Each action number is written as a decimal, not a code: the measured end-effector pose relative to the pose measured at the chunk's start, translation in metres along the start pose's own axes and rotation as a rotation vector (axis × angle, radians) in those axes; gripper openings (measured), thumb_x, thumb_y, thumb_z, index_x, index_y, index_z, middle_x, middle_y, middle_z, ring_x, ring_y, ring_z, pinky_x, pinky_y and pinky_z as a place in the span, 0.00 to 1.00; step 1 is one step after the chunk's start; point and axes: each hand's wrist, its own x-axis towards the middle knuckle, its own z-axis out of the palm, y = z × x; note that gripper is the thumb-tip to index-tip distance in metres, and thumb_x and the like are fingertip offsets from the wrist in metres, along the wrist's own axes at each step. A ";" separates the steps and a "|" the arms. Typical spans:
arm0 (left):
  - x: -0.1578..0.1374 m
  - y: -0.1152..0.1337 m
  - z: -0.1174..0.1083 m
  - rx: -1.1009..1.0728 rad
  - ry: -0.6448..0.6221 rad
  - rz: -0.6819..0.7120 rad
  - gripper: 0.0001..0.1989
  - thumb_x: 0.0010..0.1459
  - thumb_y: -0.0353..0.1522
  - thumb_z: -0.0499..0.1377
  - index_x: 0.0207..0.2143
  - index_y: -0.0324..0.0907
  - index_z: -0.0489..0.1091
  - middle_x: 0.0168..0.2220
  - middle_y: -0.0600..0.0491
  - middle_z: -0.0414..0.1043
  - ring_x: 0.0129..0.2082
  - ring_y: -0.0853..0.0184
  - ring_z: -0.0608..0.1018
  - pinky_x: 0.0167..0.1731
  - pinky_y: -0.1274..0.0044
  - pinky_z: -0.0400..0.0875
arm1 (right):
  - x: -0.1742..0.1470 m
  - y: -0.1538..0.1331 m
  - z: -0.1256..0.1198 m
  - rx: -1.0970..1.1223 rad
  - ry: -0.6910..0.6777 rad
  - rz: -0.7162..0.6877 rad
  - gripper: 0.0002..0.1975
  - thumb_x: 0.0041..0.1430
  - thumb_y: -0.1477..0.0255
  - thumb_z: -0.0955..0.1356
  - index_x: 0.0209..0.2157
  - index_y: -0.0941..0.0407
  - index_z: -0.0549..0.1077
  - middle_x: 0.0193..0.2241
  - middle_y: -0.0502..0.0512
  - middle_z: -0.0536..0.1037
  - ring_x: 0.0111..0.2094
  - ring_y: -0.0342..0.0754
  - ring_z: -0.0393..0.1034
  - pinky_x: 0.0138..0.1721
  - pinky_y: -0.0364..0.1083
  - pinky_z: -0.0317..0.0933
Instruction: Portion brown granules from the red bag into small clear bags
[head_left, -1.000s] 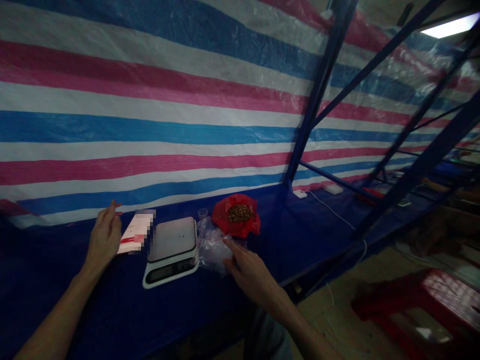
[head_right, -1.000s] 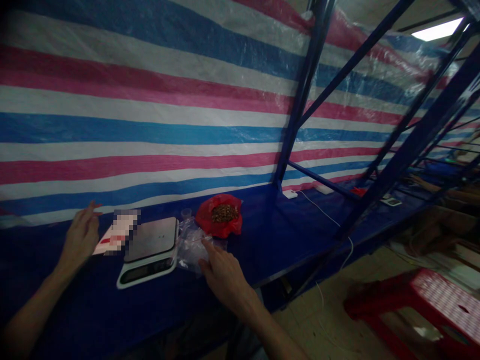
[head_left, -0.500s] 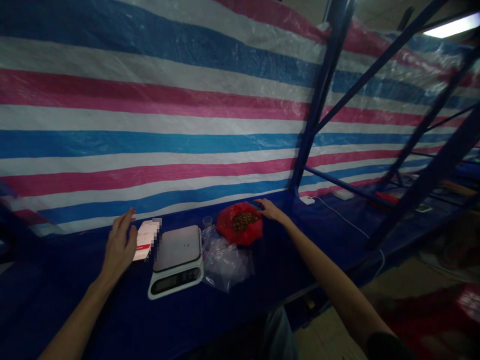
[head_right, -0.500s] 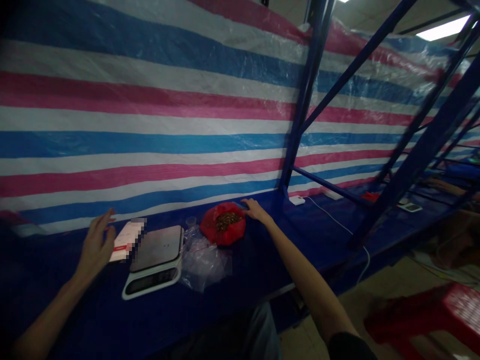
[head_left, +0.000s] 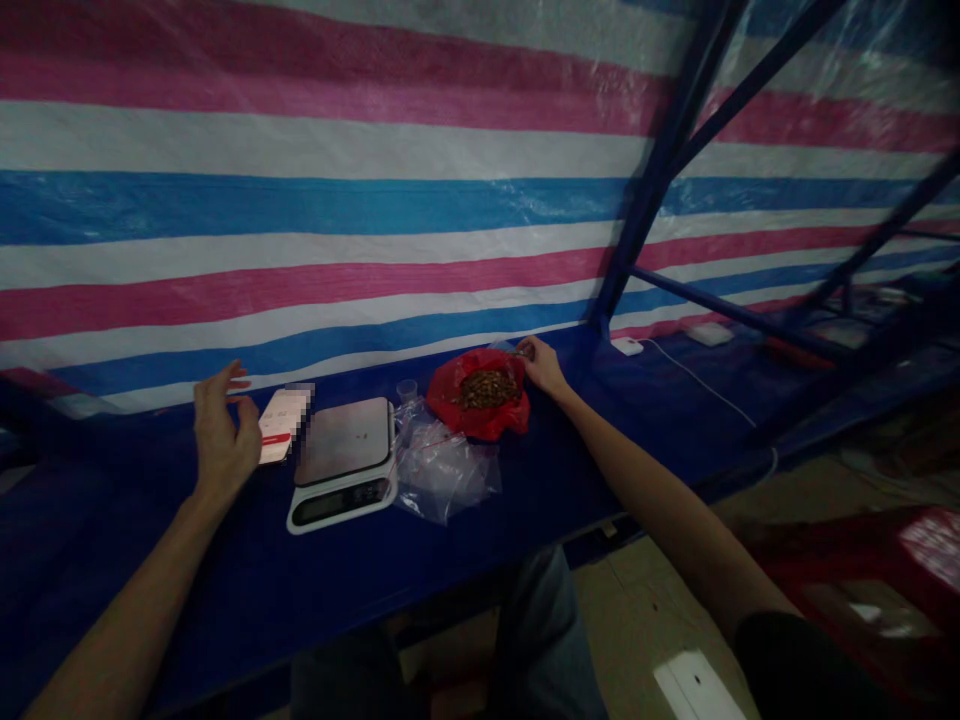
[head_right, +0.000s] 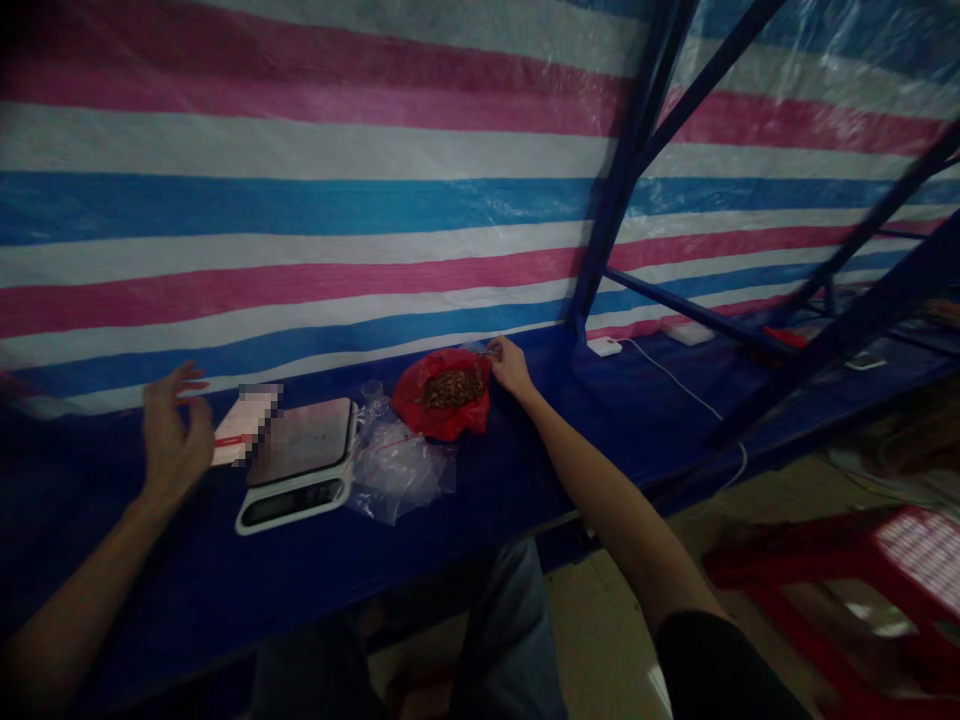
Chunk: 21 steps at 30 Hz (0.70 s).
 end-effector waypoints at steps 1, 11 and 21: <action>0.001 -0.002 -0.001 0.002 0.049 0.032 0.26 0.62 0.28 0.52 0.63 0.48 0.61 0.53 0.49 0.69 0.50 0.55 0.74 0.52 0.59 0.71 | 0.002 -0.002 -0.003 0.043 0.083 0.017 0.08 0.52 0.71 0.69 0.35 0.58 0.75 0.28 0.54 0.75 0.31 0.51 0.68 0.39 0.48 0.63; 0.015 0.080 0.006 -0.173 0.251 0.228 0.16 0.61 0.27 0.53 0.51 0.39 0.67 0.47 0.45 0.70 0.47 0.59 0.73 0.46 0.66 0.71 | -0.012 -0.095 -0.025 0.574 0.534 -0.103 0.14 0.52 0.63 0.69 0.38 0.56 0.69 0.35 0.53 0.73 0.35 0.48 0.72 0.38 0.48 0.68; 0.025 0.171 0.044 -0.880 -0.220 -0.362 0.13 0.61 0.42 0.60 0.38 0.42 0.68 0.29 0.56 0.70 0.29 0.69 0.72 0.32 0.77 0.65 | -0.070 -0.189 0.056 1.115 -0.213 -0.017 0.25 0.46 0.76 0.71 0.49 0.51 0.68 0.34 0.46 0.74 0.31 0.43 0.71 0.33 0.42 0.67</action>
